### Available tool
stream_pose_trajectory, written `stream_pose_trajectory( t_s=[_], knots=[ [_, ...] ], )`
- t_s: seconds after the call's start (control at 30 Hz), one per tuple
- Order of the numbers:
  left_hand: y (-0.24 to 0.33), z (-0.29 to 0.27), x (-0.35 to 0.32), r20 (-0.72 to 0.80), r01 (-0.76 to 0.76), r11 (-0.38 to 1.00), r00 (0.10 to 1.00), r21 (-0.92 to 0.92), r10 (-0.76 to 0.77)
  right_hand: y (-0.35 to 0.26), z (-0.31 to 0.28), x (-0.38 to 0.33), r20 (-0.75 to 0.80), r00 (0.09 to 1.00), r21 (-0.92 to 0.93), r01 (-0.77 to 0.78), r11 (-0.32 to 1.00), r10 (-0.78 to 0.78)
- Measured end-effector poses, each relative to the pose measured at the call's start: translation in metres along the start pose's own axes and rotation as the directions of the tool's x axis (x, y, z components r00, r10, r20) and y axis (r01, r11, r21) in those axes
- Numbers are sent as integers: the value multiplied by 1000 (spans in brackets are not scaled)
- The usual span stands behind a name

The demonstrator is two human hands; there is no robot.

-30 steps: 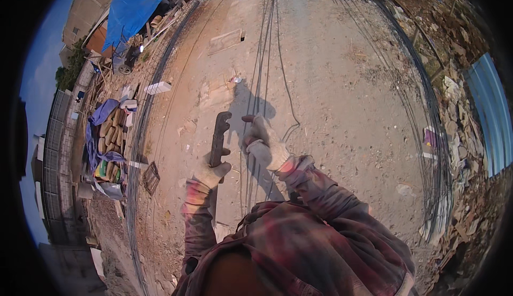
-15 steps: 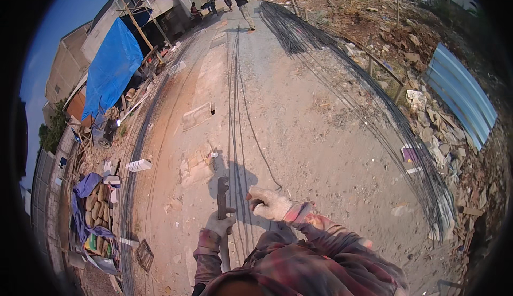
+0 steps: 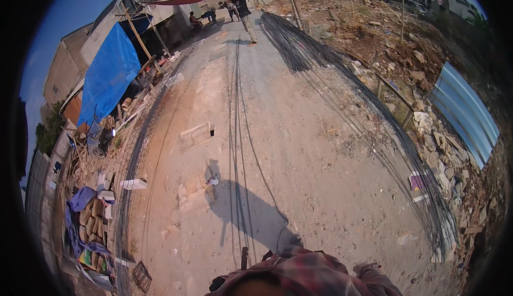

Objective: The person bends long pieces of metal rebar using a long-handled bending tool by hand on a construction site.

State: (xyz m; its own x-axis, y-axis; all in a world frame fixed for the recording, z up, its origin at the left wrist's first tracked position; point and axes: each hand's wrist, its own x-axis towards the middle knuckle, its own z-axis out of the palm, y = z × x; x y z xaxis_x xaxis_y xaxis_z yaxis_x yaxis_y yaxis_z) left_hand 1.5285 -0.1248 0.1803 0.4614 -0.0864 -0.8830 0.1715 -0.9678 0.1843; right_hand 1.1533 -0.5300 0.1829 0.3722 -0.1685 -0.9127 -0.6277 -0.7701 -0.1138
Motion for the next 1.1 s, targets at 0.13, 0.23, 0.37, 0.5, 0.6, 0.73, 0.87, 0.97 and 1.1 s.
stream_pose_trajectory(
  t_s=[0.13, 0.23, 0.37, 0.5, 0.6, 0.73, 0.87, 0.97, 1.1],
  knots=[
    [37, -16, 43, 68, -53, 991, 997, 124, 45, 18, -23, 25, 11, 968, 329, -240, 913, 250],
    [73, -32, 78, 120, -145, 962, 986, 233, 120, -6, -62, 62, 188, 823, 979, -202, -34, 536],
    [127, -56, 126, 232, -342, 830, 936, 439, 263, -29, -132, 131, -335, 941, 425, 103, 899, 50],
    [202, -82, 157, 228, -372, 783, 928, 499, 295, -23, -206, 186, -270, 940, 816, 109, 568, 208],
    [265, -100, 159, 46, -93, 899, 996, 427, 81, 0, -272, 210, -139, 939, 916, 1, 401, 314],
    [336, -124, 142, -174, 131, 989, 978, 75, -117, 55, -366, 229, -41, 899, 969, -70, 237, 435],
    [387, -140, 123, -114, 81, 986, 989, -144, -98, 112, -454, 243, -99, 917, 946, -33, 322, 386],
    [416, -142, 110, -113, 130, 963, 981, -237, -160, 134, -513, 251, -177, 899, 944, 40, 328, 401],
    [440, -142, 102, -155, 180, 976, 968, -126, -199, 135, -549, 248, -300, 849, 948, 214, 237, 435]
  ],
)
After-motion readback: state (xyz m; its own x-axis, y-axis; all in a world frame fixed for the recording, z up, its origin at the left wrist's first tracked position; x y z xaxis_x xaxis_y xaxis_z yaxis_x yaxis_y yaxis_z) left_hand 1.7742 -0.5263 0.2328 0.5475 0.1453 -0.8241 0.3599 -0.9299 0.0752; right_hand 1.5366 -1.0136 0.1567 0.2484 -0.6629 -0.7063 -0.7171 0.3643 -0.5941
